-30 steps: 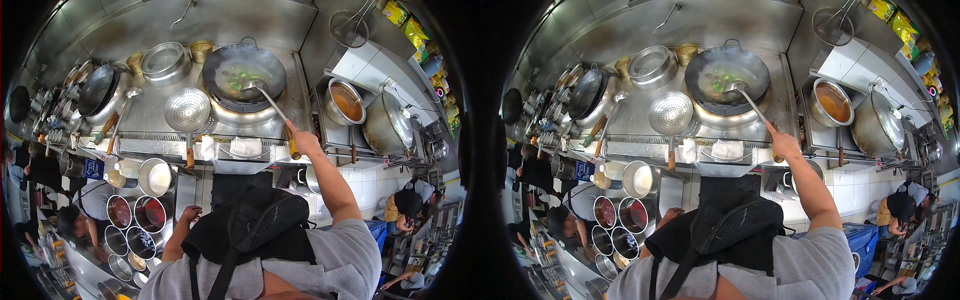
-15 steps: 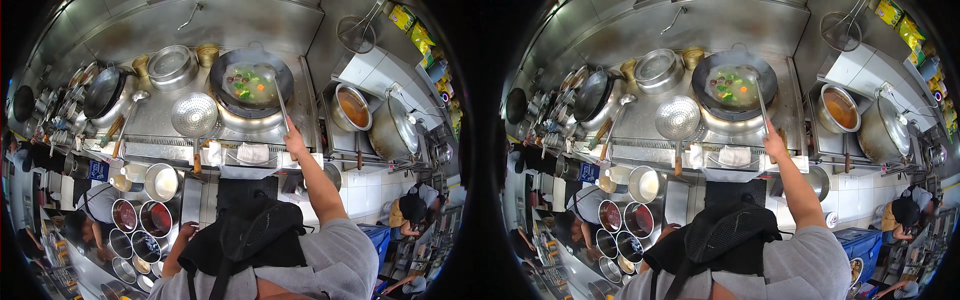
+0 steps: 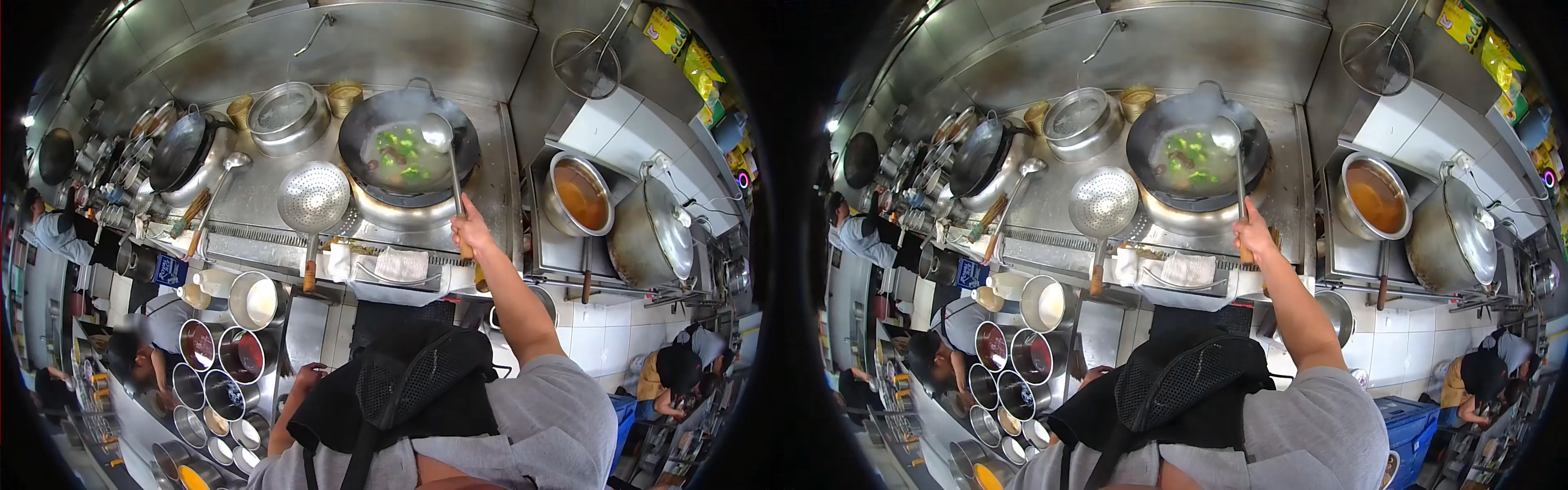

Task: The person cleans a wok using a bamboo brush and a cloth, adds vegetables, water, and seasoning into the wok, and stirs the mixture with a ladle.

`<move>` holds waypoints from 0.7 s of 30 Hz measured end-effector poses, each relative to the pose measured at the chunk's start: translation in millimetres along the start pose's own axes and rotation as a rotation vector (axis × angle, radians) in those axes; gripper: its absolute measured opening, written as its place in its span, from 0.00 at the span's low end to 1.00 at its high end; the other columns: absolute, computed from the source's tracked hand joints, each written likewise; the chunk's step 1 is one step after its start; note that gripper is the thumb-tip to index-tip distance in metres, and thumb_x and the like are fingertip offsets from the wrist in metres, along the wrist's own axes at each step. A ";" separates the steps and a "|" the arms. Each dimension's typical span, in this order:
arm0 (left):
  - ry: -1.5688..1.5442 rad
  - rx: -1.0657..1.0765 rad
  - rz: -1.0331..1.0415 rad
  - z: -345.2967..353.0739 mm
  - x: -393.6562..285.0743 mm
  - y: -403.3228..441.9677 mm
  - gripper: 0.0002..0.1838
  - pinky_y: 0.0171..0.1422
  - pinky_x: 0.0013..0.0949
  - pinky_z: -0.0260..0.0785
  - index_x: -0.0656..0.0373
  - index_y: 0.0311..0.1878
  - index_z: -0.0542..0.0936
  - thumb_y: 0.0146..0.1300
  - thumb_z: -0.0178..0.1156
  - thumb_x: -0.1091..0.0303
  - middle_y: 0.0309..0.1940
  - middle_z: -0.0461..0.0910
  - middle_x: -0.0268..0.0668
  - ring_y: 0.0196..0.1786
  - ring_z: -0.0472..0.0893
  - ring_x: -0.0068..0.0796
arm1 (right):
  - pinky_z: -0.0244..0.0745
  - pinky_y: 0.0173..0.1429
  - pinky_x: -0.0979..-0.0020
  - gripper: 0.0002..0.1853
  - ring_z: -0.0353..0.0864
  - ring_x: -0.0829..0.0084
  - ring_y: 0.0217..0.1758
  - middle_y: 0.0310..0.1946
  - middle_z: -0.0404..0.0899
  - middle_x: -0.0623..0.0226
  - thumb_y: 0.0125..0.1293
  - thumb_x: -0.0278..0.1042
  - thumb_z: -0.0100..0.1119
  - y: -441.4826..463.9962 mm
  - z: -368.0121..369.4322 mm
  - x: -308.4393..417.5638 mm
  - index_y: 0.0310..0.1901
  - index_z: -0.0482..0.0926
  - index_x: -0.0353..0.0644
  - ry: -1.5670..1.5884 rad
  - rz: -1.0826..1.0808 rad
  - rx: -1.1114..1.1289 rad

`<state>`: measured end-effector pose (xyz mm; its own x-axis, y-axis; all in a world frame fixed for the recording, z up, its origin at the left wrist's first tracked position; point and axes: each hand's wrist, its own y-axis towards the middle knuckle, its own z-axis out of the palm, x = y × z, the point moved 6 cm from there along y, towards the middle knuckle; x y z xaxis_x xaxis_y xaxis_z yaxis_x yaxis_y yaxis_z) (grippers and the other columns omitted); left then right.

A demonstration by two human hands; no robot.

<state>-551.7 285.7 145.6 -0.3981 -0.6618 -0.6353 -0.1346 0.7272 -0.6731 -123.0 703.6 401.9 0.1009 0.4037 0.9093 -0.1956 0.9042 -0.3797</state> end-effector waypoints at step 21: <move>-0.127 -0.016 -0.126 77.0 -53.4 -4.8 0.14 0.25 0.32 0.70 0.55 0.48 0.86 0.57 0.69 0.69 0.31 0.86 0.35 0.24 0.78 0.24 | 0.77 0.51 0.54 0.43 0.84 0.51 0.44 0.50 0.80 0.45 0.66 0.26 0.54 73.8 -28.9 37.2 0.78 0.47 0.64 -1.140 -0.325 0.109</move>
<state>-460.0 303.5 153.5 -0.2595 -0.7650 -0.5895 -0.1912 0.6390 -0.7451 -105.5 789.4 402.8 -0.7537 -0.2492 0.6081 -0.4090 0.9021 -0.1372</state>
